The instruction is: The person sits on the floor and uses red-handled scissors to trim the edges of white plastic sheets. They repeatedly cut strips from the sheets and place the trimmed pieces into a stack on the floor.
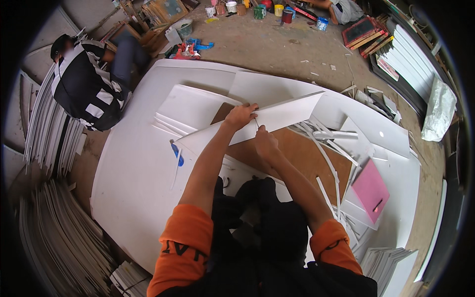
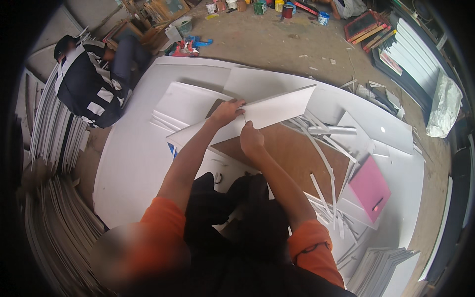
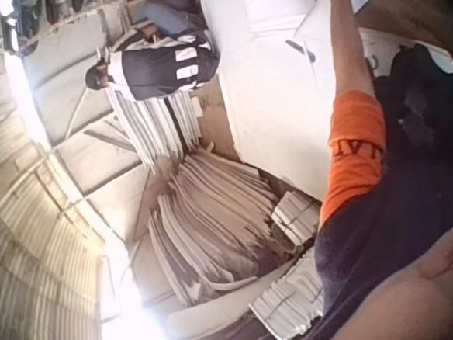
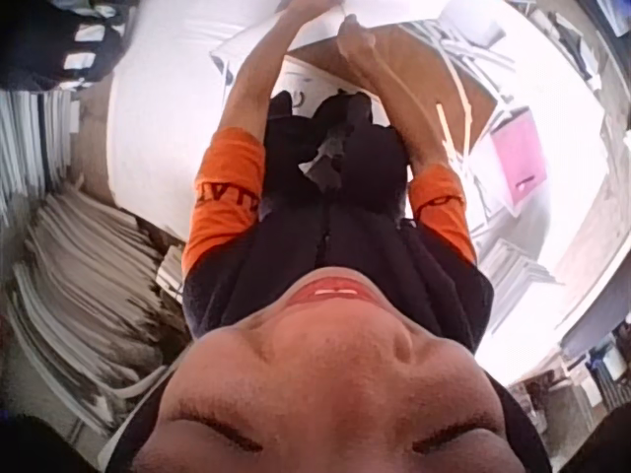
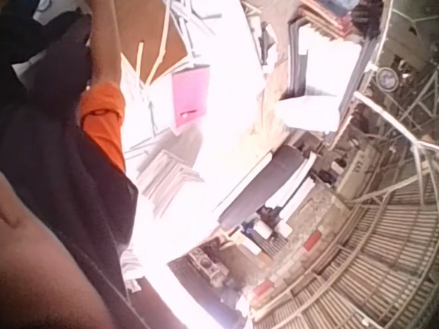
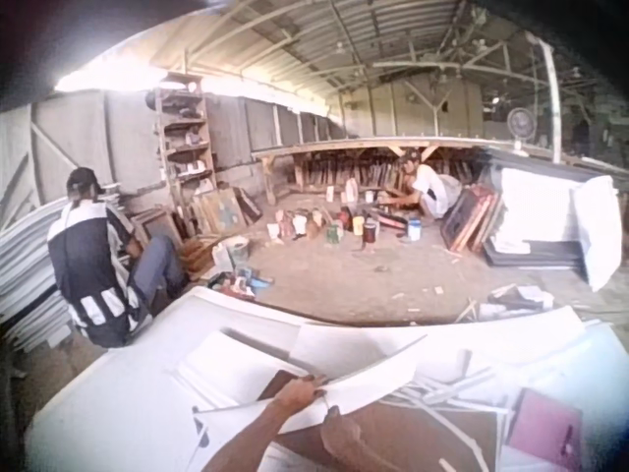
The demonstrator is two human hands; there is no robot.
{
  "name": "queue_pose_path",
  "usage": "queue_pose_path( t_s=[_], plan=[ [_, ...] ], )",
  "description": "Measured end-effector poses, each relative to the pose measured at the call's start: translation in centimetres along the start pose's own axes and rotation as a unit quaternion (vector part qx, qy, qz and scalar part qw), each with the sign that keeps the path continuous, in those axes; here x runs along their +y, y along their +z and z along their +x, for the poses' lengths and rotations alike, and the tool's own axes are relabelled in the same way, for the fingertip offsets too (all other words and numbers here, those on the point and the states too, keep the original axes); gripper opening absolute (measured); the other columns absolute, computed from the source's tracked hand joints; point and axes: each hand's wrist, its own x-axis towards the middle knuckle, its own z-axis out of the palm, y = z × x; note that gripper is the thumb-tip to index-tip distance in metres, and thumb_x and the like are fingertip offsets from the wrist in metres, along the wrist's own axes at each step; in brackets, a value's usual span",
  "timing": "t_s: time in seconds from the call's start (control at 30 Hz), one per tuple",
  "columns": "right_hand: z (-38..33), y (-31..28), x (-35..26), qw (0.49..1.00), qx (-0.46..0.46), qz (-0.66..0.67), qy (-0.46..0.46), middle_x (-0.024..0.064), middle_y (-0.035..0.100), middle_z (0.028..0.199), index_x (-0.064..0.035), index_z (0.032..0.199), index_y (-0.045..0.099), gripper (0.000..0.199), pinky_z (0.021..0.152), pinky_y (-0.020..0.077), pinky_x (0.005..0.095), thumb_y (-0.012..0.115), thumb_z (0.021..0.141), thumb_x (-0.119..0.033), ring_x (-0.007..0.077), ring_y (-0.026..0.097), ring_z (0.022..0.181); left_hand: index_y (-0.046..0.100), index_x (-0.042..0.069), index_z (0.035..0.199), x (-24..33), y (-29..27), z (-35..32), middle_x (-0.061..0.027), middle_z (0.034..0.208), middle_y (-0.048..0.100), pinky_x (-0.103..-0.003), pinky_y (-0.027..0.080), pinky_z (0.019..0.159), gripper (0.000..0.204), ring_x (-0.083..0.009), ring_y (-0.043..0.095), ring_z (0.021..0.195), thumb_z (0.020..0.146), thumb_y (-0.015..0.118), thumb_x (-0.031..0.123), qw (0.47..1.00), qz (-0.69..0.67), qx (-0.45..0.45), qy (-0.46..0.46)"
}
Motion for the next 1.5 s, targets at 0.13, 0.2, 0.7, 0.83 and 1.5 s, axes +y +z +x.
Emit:
queue_pose_path(
  t_s=[0.13,0.2,0.7,0.83,1.5],
  plan=[
    [2.1,1.1,0.5,0.999,0.007,0.031,0.012,0.0214,0.058,0.089,-0.0004,0.096,0.039,0.019,0.073,0.0462,0.0406,0.035,0.084,-0.015,0.0337,0.057,0.086,0.049,0.010,0.101,0.7,0.0,0.0,-0.0140,0.092,0.055,-0.043,0.044,0.070,0.029,-0.0351,0.054,0.081,0.076,0.056,0.024,1.000,-0.004,-0.011,0.011],
    [2.9,1.4,0.3,0.998,0.006,0.066,0.016,0.0213,0.058,0.089,-0.0006,0.096,0.039,0.022,0.074,0.0439,0.0445,0.031,0.086,-0.019,0.0373,0.056,0.086,0.049,0.010,0.100,0.5,0.0,0.1,-0.0133,0.092,0.055,-0.043,0.044,0.070,0.029,-0.0348,0.054,0.082,0.075,0.057,0.023,1.000,0.001,-0.003,0.001],
    [3.4,2.5,-0.2,0.997,0.042,0.066,-0.014,0.0219,0.059,0.083,-0.0007,0.093,0.038,0.022,0.070,0.0447,0.0449,0.032,0.087,-0.021,0.0362,0.058,0.080,0.049,0.005,0.098,0.3,0.1,0.5,-0.0138,0.096,0.053,-0.041,0.046,0.072,0.036,-0.0346,0.054,0.085,0.072,0.060,0.028,0.994,0.079,-0.026,-0.069],
    [2.6,2.0,0.5,0.999,0.022,0.048,-0.003,0.0233,0.058,0.083,0.0004,0.094,0.038,0.022,0.070,0.0447,0.0449,0.032,0.086,-0.019,0.0371,0.057,0.082,0.050,0.004,0.098,0.9,0.1,0.7,-0.0151,0.098,0.053,-0.041,0.045,0.073,0.036,-0.0348,0.054,0.086,0.073,0.059,0.028,0.995,0.063,-0.031,-0.074],
    [3.9,2.7,0.5,0.999,-0.005,0.049,0.021,0.0214,0.059,0.090,-0.0007,0.096,0.039,0.020,0.075,0.0464,0.0397,0.036,0.084,-0.016,0.0328,0.058,0.087,0.056,0.004,0.092,0.9,0.9,0.5,-0.0153,0.088,0.057,-0.041,0.045,0.073,0.035,-0.0335,0.055,0.083,0.066,0.064,0.026,0.995,0.057,-0.029,-0.082]
  ],
)
